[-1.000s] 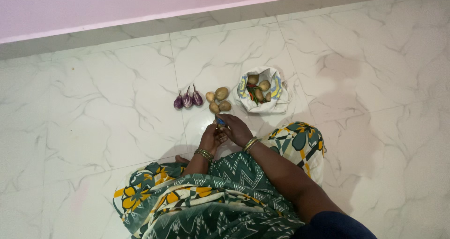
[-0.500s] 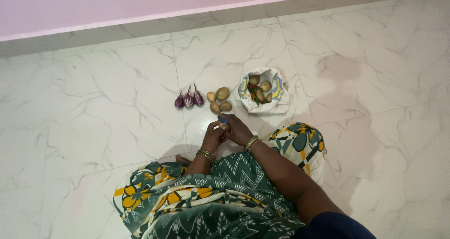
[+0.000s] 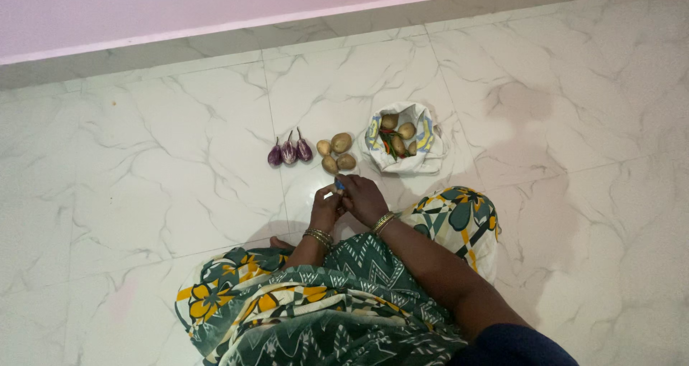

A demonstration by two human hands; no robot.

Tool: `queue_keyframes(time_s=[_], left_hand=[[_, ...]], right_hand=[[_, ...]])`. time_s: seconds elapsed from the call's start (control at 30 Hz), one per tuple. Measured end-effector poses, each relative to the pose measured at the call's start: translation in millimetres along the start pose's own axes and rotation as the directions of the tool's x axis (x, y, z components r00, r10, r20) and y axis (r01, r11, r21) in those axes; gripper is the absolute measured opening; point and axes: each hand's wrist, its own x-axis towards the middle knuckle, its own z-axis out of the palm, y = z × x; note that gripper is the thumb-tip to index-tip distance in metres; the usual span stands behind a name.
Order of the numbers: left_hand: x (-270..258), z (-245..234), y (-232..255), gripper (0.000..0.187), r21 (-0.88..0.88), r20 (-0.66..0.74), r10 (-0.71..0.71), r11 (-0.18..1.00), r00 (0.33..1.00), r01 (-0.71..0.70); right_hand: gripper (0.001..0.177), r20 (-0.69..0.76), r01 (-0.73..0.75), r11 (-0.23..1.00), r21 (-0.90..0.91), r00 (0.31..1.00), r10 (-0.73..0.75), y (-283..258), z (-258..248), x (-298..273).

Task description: The person sits on the floor and peels small purple eggplants and potatoes using a blue peeler. They handle the vegetables one at a time, placing peeled items back into a cloth bag.

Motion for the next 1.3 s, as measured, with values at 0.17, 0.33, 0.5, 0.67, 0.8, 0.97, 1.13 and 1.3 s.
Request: queue_keyframes(time_s=[0.17, 0.33, 0.5, 0.67, 0.8, 0.97, 1.13, 1.3], left_hand=[[0, -3, -3, 0.040, -0.028, -0.020, -0.006, 1.000, 1.000, 0.006], [16, -18, -26, 0.045, 0.007, 0.004, -0.009, 1.000, 1.000, 0.009], [47, -33, -57, 0.051, 0.066, 0.128, 0.108, 0.991, 0.986, -0.117], [43, -29, -58, 0.050, 0.157, 0.069, 0.159, 0.973, 0.985, -0.168], [38, -23, -49, 0.046, 0.187, 0.039, 0.142, 0.971, 0.989, -0.147], [39, -24, -52, 0.041, 0.161, -0.017, 0.081, 0.984, 0.997, -0.078], [48, -30, -53, 0.040, 0.113, -0.021, 0.055, 0.992, 0.998, -0.052], [41, -25, -61, 0.043, 0.237, 0.040, 0.197, 0.951, 0.980, -0.200]], right_hand=[[0.063, -0.014, 0.064, 0.997, -0.046, 0.998, -0.064, -8, 1, 0], [0.067, -0.005, 0.082, 0.997, -0.008, 0.997, -0.082, 1, 12, -5], [0.071, -0.006, 0.053, 0.991, 0.126, 0.999, -0.053, 17, 23, -6], [0.075, 0.055, -0.138, 0.979, 0.150, 0.990, 0.131, 18, 24, -10], [0.073, 0.063, -0.204, 0.978, 0.032, 0.977, 0.202, 17, 22, -10], [0.068, 0.036, -0.110, 0.990, -0.089, 0.993, 0.114, 8, 20, -15], [0.062, -0.041, 0.057, 0.984, -0.169, 0.997, -0.065, -5, 16, -19], [0.064, -0.090, 0.105, 0.984, -0.143, 0.989, -0.119, -4, 17, -18]])
